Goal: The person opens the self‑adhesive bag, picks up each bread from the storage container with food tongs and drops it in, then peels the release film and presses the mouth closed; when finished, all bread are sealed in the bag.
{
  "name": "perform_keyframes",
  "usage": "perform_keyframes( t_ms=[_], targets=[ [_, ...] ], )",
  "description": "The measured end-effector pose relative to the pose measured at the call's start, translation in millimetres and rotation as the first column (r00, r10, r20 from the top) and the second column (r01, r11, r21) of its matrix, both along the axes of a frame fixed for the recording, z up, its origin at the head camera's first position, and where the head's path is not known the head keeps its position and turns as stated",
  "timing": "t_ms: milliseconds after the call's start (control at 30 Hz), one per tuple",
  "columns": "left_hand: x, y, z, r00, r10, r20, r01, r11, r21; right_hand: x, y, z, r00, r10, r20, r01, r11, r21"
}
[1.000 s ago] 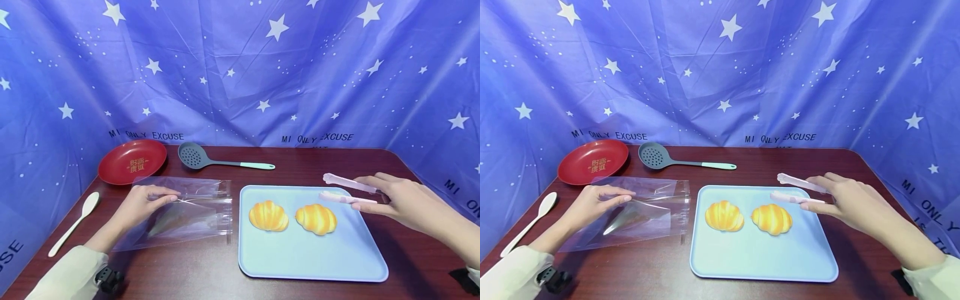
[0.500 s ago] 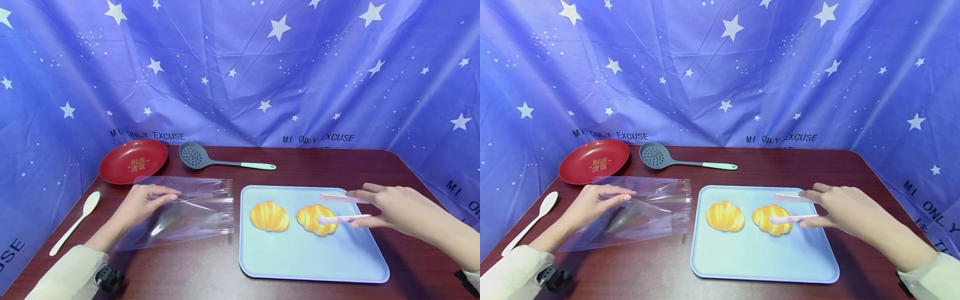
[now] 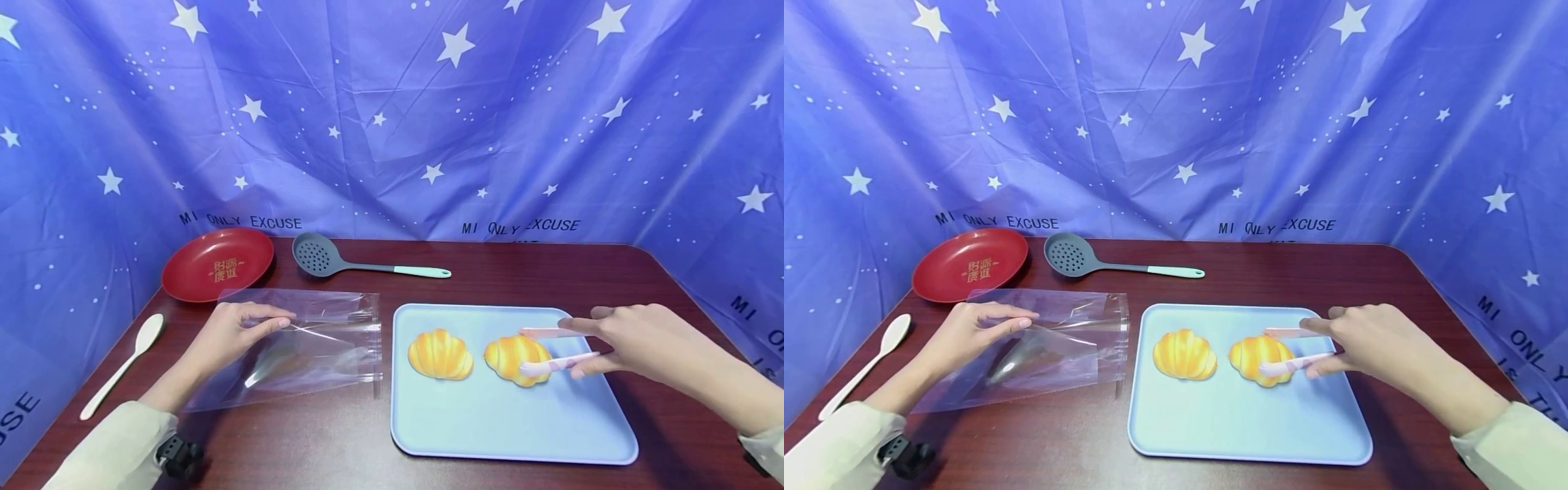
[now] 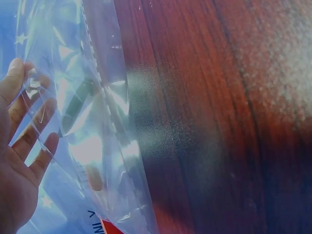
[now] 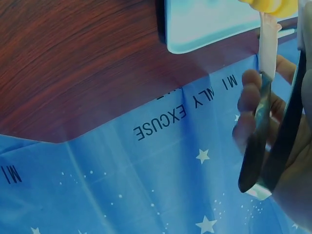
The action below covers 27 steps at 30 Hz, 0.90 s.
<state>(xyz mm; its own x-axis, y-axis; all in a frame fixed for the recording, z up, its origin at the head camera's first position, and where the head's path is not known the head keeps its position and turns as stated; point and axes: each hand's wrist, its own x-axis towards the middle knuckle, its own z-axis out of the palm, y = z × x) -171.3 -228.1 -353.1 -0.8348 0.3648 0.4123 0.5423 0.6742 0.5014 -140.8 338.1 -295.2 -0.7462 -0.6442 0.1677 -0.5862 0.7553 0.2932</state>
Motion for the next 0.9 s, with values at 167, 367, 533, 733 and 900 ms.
perform_keyframes(
  t_ms=[167, 367, 533, 733, 900],
  targets=[
    [-0.5, 1.0, -0.4, 1.0, -0.002, 0.016, 0.002, 1.0, 0.009, 2.4, 1.3, -1.2, 0.994, 0.048, -0.1, -0.047, 0.999, 0.015],
    [-1.7, 2.6, -1.3, 1.0, -0.008, 0.018, 0.008, 1.0, 0.018, 7.0, 8.2, -1.8, 1.0, -0.022, 0.017, 0.023, 0.998, -0.057],
    [-1.7, 3.3, -0.6, 1.0, -0.008, 0.014, 0.008, 1.0, 0.01, 5.8, 16.6, -4.4, 0.999, 0.019, -0.026, -0.021, 0.996, -0.089],
    [0.3, 3.2, 2.8, 0.998, 0.006, 0.06, -0.007, 1.0, 0.016, 1.9, 17.4, -4.5, 1.0, 0.025, -0.014, -0.027, 0.995, -0.1],
    [1.9, 2.7, 5.3, 0.996, 0.004, 0.087, -0.007, 0.999, 0.031, 0.5, 12.9, -3.2, 0.993, -0.048, 0.109, 0.061, 0.991, -0.116]
  ],
)
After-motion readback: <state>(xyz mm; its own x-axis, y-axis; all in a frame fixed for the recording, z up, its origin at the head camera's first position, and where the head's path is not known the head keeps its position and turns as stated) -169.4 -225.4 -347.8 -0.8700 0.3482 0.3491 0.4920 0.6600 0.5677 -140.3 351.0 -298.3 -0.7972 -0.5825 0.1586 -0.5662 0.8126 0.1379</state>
